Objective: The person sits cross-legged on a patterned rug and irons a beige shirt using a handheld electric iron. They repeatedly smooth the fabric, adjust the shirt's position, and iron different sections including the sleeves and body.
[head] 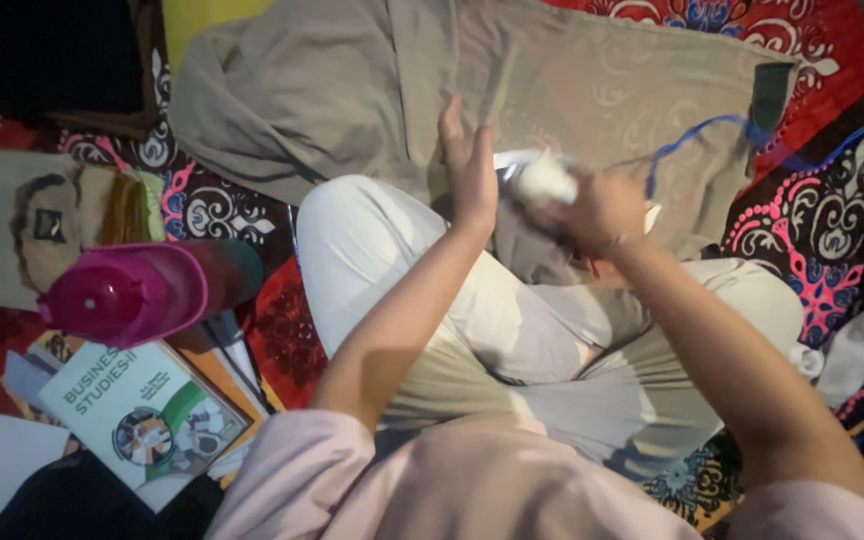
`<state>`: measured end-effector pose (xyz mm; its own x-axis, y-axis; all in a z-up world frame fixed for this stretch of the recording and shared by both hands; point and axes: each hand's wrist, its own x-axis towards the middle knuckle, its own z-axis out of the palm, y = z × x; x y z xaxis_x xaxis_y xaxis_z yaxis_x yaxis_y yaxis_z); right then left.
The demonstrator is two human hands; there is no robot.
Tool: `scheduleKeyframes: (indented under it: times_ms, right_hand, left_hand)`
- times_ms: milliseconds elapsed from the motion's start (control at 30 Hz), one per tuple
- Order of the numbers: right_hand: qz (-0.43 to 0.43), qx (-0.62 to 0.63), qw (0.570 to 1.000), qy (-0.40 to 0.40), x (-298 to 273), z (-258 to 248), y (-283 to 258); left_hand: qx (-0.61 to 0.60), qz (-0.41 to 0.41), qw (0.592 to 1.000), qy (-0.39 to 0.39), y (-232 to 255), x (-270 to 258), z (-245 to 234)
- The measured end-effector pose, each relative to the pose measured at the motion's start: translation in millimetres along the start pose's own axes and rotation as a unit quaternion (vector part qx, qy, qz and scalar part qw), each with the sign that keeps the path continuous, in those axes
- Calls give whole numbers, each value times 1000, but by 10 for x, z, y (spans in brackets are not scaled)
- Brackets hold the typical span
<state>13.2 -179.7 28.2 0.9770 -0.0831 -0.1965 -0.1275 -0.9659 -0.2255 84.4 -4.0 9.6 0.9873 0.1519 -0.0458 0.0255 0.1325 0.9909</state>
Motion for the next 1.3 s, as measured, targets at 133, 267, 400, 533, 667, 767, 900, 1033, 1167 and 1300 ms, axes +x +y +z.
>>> scheduleKeyframes:
  times_ms: [133, 267, 400, 533, 667, 767, 900, 1033, 1167, 1300]
  right_hand:
    - [-182, -34, 982, 45, -155, -26, -200]
    - [-228, -39, 960, 161, 188, 8, -87]
    - [-169, -71, 961, 207, 880, 23, 38]
    - [-19, -49, 965, 255, 1619, -22, 67]
    - [63, -12, 961, 267, 2006, -48, 113]
    - [50, 21, 965, 256, 1876, -25, 106]
    - [3, 40, 981, 192, 1254, -42, -21]
    - [10, 49, 998, 43, 350, -61, -65]
    - [-101, -46, 994, 3, -253, -133, 78]
    - [-205, -34, 967, 147, -358, -165, 408]
  left_hand:
    - [-51, 6, 999, 17, 162, -54, -38]
    - [-68, 13, 997, 30, 45, -56, 3]
    - [-74, -22, 997, 13, -141, 4, 69]
    - [-27, -102, 994, 24, -345, 79, 91]
    - [-12, -11, 1000, -2, -522, 156, 96]
    - [-13, 39, 999, 4, -534, 168, 79]
    - [97, -32, 995, 13, -352, 184, 28]
    - [86, 7, 996, 12, -211, 98, 24]
    - [37, 71, 996, -28, -268, -42, 108]
    - [65, -18, 994, -88, -452, -82, 232]
